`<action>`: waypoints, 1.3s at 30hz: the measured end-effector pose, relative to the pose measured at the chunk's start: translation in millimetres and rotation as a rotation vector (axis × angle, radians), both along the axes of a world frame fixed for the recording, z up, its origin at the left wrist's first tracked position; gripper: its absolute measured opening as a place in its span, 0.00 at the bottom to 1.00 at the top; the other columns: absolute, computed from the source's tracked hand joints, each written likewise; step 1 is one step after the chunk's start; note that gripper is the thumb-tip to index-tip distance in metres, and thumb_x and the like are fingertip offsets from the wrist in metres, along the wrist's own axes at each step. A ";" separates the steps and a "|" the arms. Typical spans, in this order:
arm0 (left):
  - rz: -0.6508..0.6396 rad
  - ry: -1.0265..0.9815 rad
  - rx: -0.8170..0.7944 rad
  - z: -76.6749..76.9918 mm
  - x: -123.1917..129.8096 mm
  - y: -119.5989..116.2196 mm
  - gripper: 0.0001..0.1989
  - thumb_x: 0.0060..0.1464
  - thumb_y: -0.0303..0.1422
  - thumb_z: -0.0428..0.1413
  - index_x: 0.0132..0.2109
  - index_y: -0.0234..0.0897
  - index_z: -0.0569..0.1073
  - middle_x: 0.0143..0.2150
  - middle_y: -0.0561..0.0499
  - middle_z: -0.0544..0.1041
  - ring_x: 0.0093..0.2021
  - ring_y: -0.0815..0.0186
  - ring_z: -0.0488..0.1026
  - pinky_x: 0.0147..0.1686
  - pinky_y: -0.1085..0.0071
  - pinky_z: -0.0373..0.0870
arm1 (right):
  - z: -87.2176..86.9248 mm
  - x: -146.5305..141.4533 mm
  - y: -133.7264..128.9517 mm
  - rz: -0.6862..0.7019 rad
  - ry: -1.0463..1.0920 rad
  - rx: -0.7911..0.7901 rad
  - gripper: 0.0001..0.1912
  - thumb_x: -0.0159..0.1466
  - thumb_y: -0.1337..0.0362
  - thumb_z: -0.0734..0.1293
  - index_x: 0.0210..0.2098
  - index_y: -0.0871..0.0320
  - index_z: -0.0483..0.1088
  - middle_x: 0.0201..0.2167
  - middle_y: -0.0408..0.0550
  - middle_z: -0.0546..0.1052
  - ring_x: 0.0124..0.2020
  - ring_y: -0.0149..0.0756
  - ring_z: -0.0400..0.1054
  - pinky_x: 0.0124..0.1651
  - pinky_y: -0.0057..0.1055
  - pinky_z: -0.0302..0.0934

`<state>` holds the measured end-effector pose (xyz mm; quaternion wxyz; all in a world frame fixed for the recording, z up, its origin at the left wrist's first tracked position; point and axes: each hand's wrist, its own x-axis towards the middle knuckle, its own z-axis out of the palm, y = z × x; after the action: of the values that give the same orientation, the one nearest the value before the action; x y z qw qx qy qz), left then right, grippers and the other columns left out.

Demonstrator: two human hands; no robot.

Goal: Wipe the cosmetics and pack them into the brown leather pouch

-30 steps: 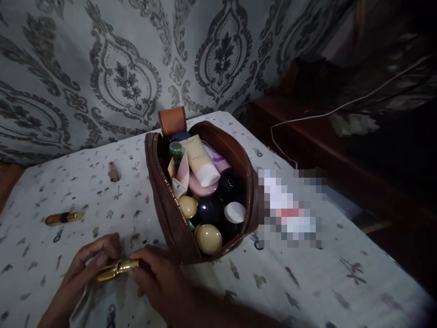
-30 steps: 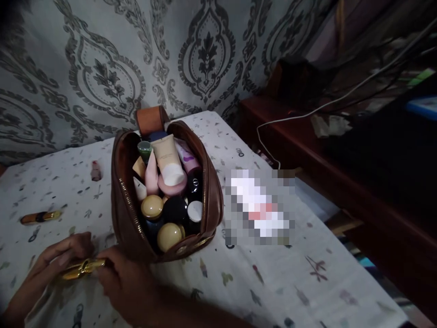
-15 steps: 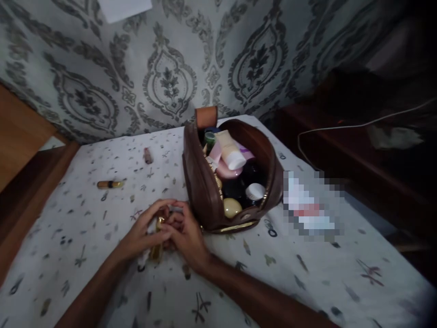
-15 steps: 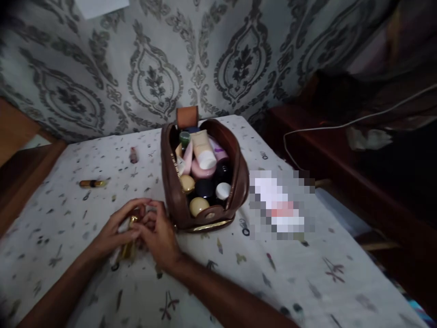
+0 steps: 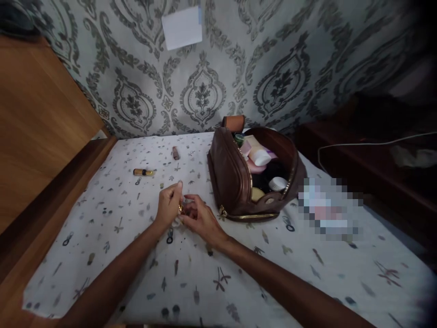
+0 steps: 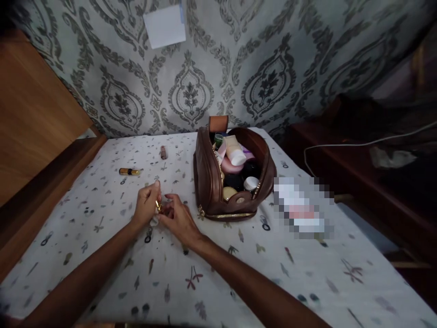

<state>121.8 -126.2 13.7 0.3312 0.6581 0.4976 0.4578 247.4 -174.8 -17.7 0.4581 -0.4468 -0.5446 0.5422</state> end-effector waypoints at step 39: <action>-0.377 -0.224 -0.314 -6.6 -38.3 -12.4 0.32 0.58 0.50 0.55 0.65 0.42 0.61 0.32 0.54 0.75 0.24 0.68 0.71 0.25 0.74 0.67 | -8.5 -12.4 31.1 0.191 0.168 -0.008 0.26 0.60 0.55 0.70 0.54 0.51 0.60 0.32 0.41 0.75 0.23 0.30 0.68 0.24 0.25 0.59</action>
<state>83.5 -138.7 7.1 0.5617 0.6249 0.3913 0.3754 235.0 -143.8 -26.2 0.4465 -0.3478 -0.5420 0.6212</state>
